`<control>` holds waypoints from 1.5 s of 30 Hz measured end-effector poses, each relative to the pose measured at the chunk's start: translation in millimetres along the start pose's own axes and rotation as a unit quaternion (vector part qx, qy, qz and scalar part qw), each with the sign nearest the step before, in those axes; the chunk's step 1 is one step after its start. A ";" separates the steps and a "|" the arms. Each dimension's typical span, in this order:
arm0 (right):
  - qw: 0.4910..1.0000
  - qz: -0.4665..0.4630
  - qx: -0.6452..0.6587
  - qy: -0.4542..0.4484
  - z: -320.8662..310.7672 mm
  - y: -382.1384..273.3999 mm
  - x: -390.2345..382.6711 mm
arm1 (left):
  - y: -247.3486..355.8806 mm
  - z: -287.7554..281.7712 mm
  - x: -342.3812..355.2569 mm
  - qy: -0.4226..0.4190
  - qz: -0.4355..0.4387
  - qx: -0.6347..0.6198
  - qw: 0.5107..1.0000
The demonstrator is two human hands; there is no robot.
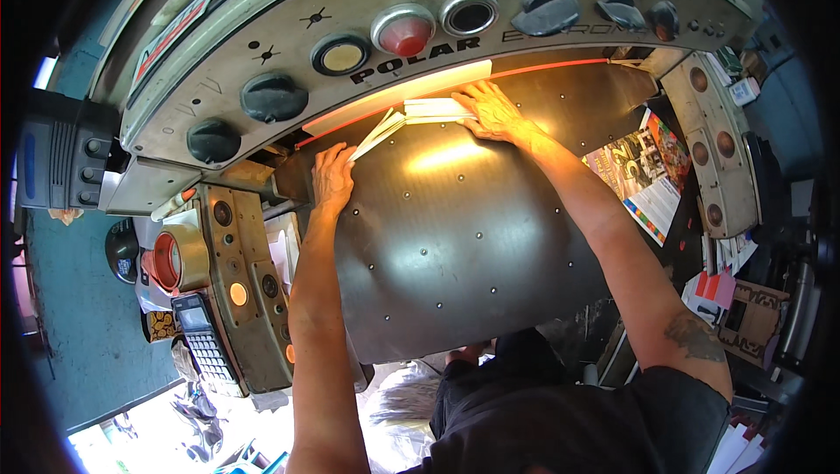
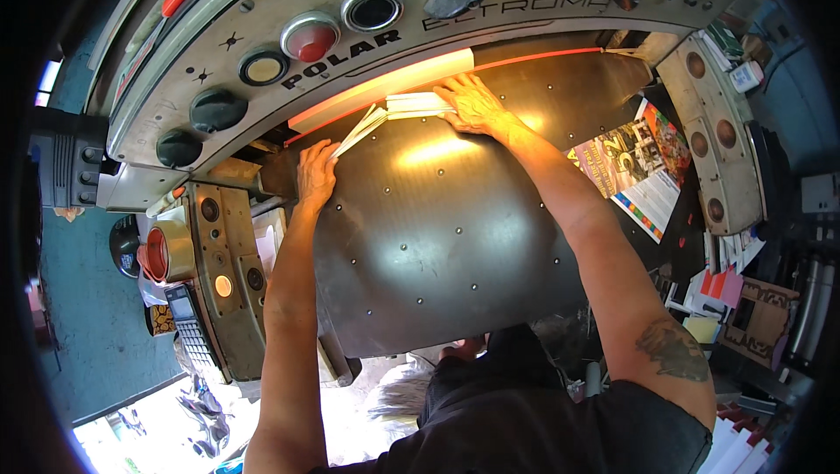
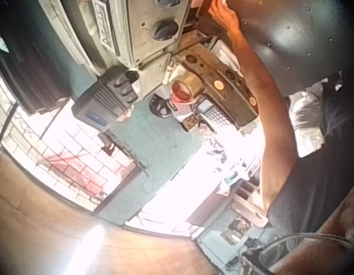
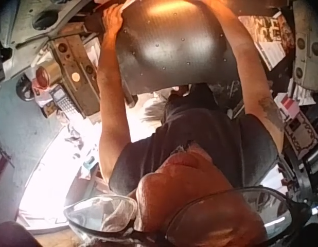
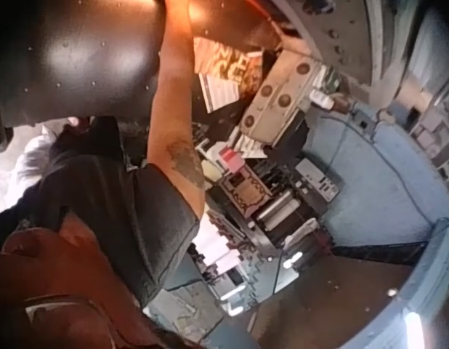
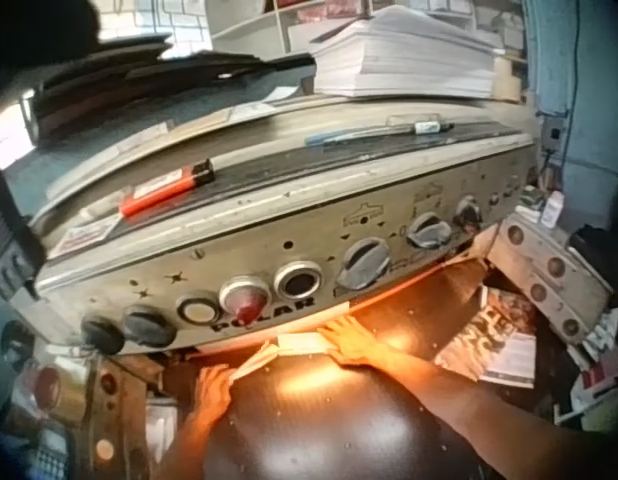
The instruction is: Operator aligns and cuts stacks of paper using a Polar hydraulic paper cutting machine.
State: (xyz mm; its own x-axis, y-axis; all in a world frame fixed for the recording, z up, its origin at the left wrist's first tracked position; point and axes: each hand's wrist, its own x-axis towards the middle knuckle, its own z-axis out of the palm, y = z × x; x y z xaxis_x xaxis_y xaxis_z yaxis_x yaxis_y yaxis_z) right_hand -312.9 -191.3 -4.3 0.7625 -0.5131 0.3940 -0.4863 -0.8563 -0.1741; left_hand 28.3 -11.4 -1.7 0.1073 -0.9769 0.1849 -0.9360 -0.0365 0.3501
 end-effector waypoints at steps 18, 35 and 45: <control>0.980 0.192 0.013 -0.048 -54.5 -389.5 -238.8 | 133.0 9.3 -289.9 0.028 0.238 -0.179 0.954; 0.810 0.579 0.092 -0.021 -96.5 -504.3 -451.8 | 426.8 -358.2 -393.2 -0.372 0.663 -0.480 0.438; 0.345 0.889 -0.004 0.302 -93.2 -761.5 -711.4 | 526.2 -320.4 -524.7 -0.241 0.836 -0.381 0.312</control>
State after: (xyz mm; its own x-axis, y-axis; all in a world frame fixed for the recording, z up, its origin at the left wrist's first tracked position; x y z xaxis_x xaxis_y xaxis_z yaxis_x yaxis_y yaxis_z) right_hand -524.8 831.3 -67.9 -0.9697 -0.1189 -0.2133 0.0412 0.7812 -0.6229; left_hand -413.1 549.4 379.8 -0.5521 0.5801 0.5989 0.8237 0.4907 0.2842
